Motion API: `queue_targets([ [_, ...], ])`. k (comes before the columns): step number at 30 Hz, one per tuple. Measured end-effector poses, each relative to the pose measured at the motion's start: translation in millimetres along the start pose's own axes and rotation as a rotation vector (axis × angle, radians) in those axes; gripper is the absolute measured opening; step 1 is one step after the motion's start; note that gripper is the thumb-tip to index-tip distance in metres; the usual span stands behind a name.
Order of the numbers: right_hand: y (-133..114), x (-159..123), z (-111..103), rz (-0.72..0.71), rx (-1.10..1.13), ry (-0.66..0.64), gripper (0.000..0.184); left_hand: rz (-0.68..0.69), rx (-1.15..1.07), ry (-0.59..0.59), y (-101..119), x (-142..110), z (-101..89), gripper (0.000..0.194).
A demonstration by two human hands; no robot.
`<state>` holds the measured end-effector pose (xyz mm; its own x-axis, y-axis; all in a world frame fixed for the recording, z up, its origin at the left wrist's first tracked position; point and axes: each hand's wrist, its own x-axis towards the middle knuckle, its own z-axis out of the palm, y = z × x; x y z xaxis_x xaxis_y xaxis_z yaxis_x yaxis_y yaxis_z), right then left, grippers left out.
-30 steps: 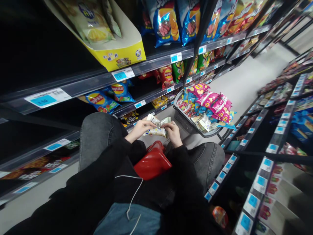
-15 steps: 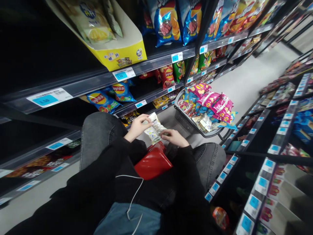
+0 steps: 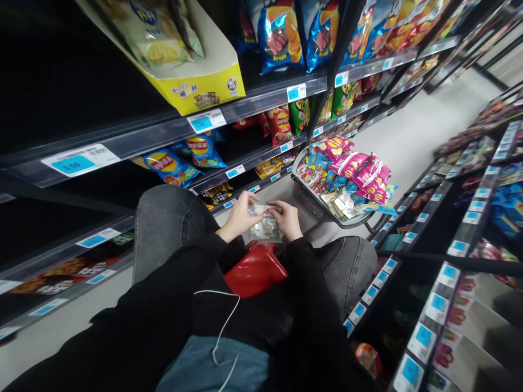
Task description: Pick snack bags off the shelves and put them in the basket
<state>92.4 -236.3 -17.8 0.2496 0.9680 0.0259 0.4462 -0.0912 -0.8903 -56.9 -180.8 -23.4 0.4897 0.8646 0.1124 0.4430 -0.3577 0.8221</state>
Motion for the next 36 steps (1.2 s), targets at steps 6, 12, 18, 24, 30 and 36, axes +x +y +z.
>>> queue_targets([
  [6,3.6,-2.4,16.8,0.078,0.137,0.371,0.016,-0.047,0.090,0.042,-0.9,-2.6,1.2,0.088],
  [12,6.7,0.3,-6.6,0.031,0.234,0.116,0.030,0.032,0.278,-0.116,1.6,-2.5,-13.4,0.073],
  [18,2.5,1.4,-22.7,0.037,0.312,-0.009,0.033,0.239,0.389,-0.063,4.0,-5.0,-12.3,0.047],
  [24,-4.3,-2.6,-8.5,0.087,0.341,-0.001,0.038,0.322,0.459,-0.011,6.0,-6.0,-10.0,0.028],
  [30,-7.0,-7.6,-2.5,0.028,0.224,-0.014,0.035,0.330,0.583,-0.088,11.6,-4.3,-10.8,0.027],
  [36,-5.2,-7.3,-1.0,-0.056,0.119,0.000,0.037,0.262,0.415,-0.078,4.7,3.3,-7.1,0.027],
])
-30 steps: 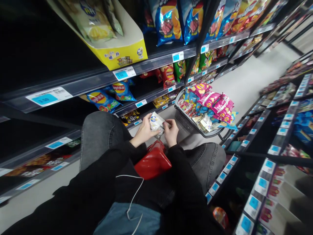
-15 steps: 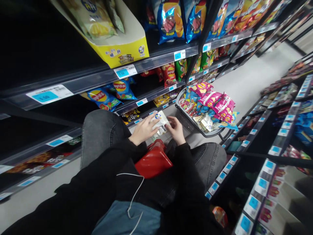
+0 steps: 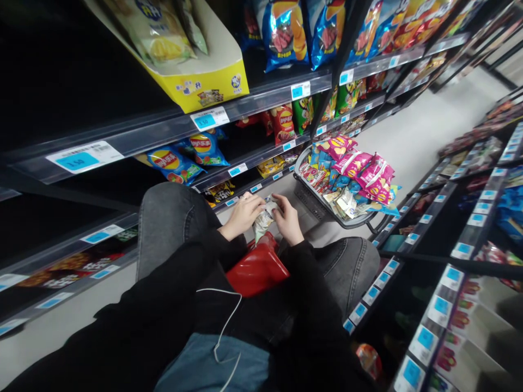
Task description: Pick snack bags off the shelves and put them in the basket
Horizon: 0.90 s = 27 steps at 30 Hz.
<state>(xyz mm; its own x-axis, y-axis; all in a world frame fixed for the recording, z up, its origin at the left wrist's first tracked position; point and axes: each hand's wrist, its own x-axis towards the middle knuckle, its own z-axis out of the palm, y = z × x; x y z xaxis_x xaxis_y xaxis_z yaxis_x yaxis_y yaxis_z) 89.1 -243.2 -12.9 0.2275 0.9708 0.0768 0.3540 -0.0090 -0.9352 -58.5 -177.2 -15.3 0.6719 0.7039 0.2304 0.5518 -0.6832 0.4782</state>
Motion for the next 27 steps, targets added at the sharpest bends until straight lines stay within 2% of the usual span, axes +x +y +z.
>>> queue_targets([
  [6,-6.6,0.2,-4.3,0.094,-0.176,-0.002,0.015,0.112,0.064,-0.033,5.0,-4.4,8.4,0.030],
  [9,-5.4,0.5,-8.0,0.083,-0.124,0.079,0.018,0.110,0.003,0.038,6.9,-8.1,6.3,0.028],
  [13,0.2,2.8,-13.8,0.075,-0.051,0.201,0.021,0.039,-0.063,0.143,0.0,-10.8,3.5,0.031],
  [20,4.7,4.7,-16.6,0.074,0.002,0.166,0.020,0.156,0.079,0.012,-10.3,-8.3,-2.7,0.030],
  [27,3.6,4.1,-24.7,0.063,-0.141,0.111,0.016,0.232,0.179,-0.066,-9.1,-1.9,-7.5,0.031],
])
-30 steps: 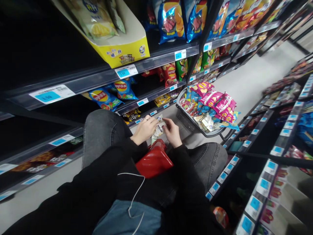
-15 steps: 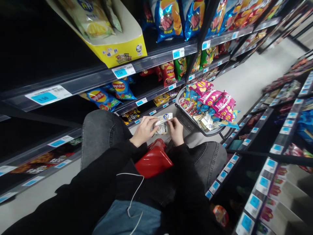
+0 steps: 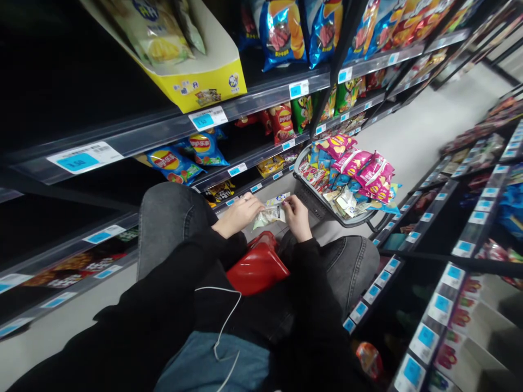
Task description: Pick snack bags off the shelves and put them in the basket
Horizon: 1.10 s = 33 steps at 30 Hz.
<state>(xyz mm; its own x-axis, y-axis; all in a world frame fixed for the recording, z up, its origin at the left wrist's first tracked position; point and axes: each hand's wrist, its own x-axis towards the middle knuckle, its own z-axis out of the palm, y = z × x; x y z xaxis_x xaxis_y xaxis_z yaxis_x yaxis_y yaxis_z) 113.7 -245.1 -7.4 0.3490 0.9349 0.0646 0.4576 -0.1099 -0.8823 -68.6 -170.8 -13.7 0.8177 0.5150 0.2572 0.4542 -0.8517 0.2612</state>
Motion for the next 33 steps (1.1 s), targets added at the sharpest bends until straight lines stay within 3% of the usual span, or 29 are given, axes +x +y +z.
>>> queue_targets([
  [4,4.7,-0.6,0.3,0.005,-0.002,-0.069,0.017,0.067,-0.034,-0.100,-1.6,-0.6,2.7,0.025],
  [7,5.5,-1.8,2.5,-0.007,0.010,-0.109,0.018,0.041,-0.110,-0.110,0.7,-1.8,4.8,0.013],
  [14,0.2,-3.3,5.8,-0.027,0.011,-0.039,0.016,-0.362,-0.299,-0.032,10.4,-8.5,12.4,0.024],
  [20,8.2,1.0,7.0,0.038,0.140,0.081,0.018,-0.482,-0.580,-0.074,12.6,-10.2,20.6,0.034],
  [29,11.2,1.3,4.0,0.021,0.151,0.020,0.016,-0.441,-0.255,0.017,-0.5,-7.0,10.4,0.021],
  [31,12.4,2.1,4.4,0.017,0.206,0.012,0.016,-0.507,-0.362,0.045,-3.5,-6.2,9.6,0.022],
  [33,15.4,3.2,3.9,0.030,0.275,-0.007,0.017,-0.604,-0.656,0.050,-3.7,-5.0,13.2,0.033],
])
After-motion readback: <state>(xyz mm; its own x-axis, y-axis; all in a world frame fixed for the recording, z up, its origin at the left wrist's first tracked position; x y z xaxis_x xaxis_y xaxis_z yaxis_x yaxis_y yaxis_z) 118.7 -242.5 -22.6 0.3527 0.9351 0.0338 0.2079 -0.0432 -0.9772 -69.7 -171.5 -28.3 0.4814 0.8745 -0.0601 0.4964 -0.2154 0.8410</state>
